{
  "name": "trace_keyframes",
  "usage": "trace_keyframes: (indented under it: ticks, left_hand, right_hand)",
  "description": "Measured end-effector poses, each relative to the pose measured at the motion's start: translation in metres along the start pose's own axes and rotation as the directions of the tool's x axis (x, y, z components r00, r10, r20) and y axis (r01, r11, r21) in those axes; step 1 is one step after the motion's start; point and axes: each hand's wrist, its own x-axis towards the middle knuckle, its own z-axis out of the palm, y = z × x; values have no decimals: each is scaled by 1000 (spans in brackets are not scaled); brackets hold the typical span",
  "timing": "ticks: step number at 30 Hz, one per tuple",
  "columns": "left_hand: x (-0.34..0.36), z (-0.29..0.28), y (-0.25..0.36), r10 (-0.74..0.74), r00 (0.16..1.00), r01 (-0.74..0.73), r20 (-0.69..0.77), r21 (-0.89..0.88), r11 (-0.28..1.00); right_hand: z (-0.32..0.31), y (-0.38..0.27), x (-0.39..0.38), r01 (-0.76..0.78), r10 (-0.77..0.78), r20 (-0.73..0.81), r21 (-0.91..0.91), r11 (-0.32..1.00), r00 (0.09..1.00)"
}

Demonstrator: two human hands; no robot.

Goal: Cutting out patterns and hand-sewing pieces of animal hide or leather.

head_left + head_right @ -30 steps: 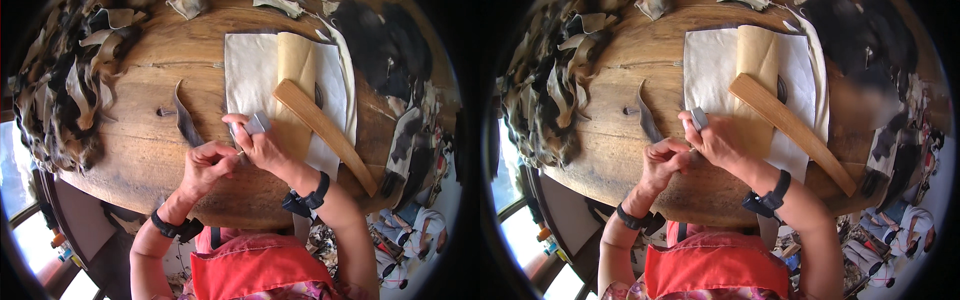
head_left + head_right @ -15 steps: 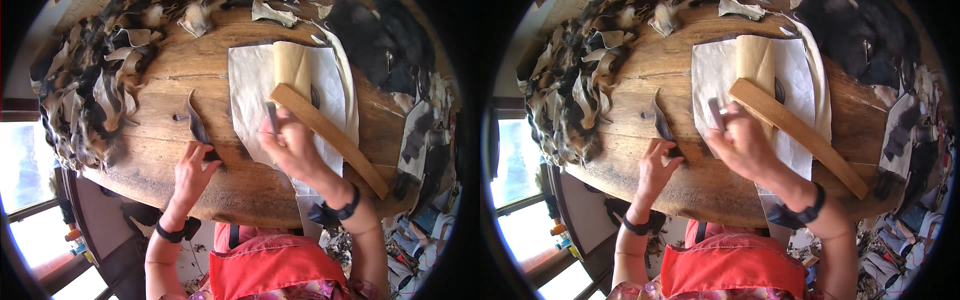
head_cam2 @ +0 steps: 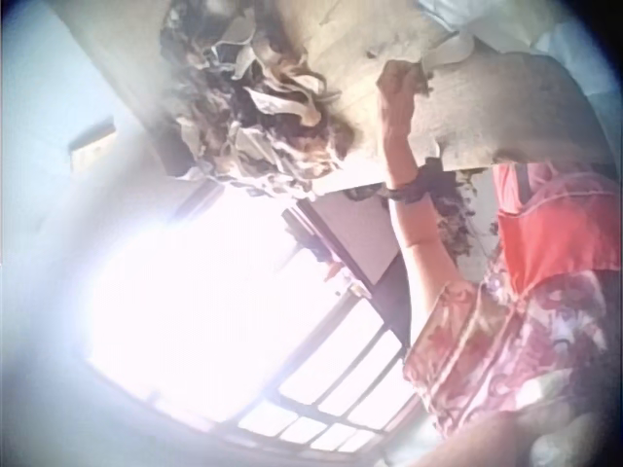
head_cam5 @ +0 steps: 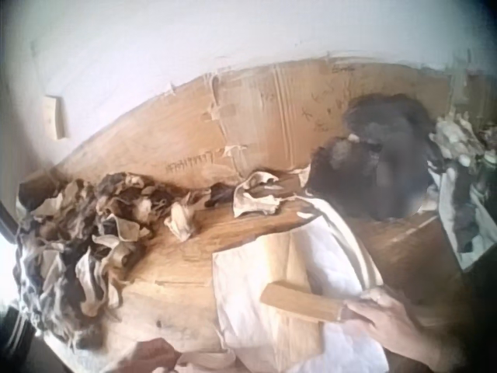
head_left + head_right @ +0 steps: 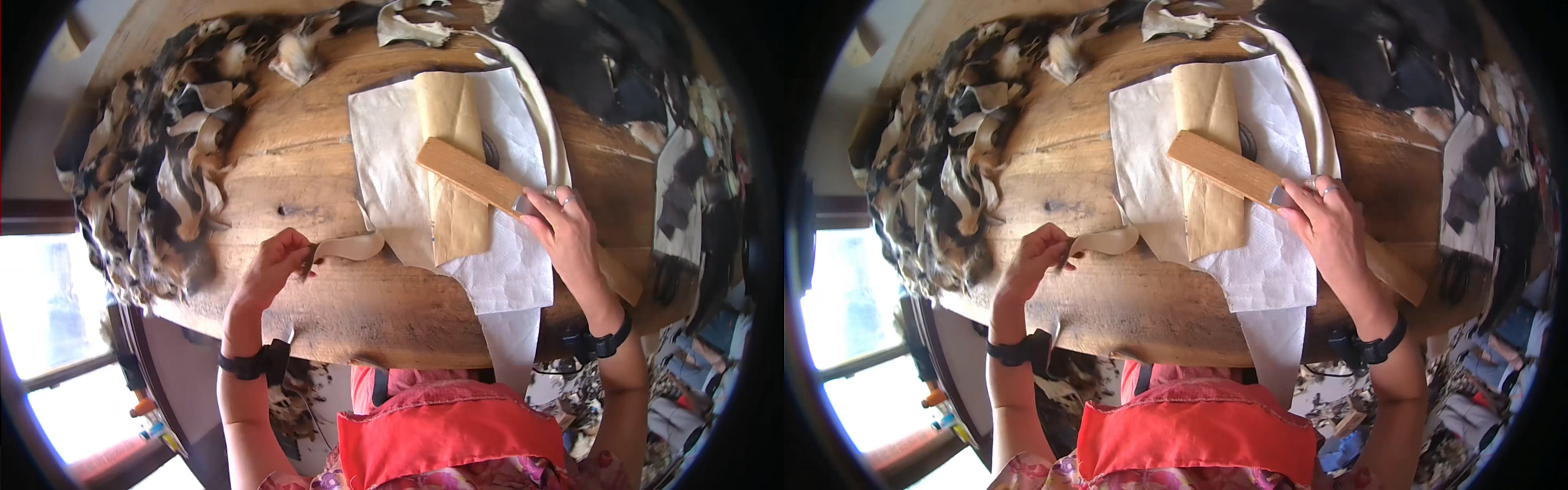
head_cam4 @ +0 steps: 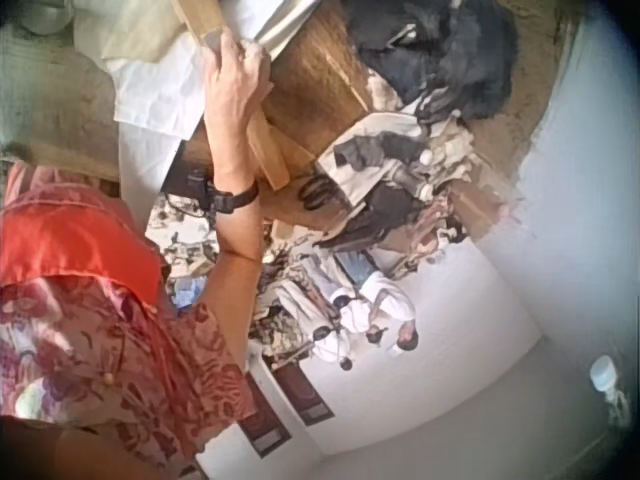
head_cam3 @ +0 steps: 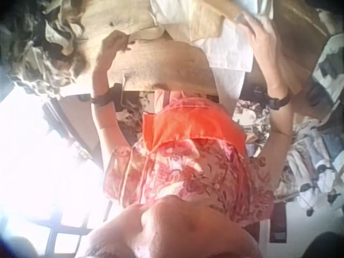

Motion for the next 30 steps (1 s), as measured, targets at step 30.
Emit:
trace_keyframes:
  ticks: [30]
  left_hand:
    - [117, 35, 38, 233, 845, -534, 481, 737, 415]
  right_hand:
    - [90, -210, -42, -707, 700, 173, -28, 707, 693]
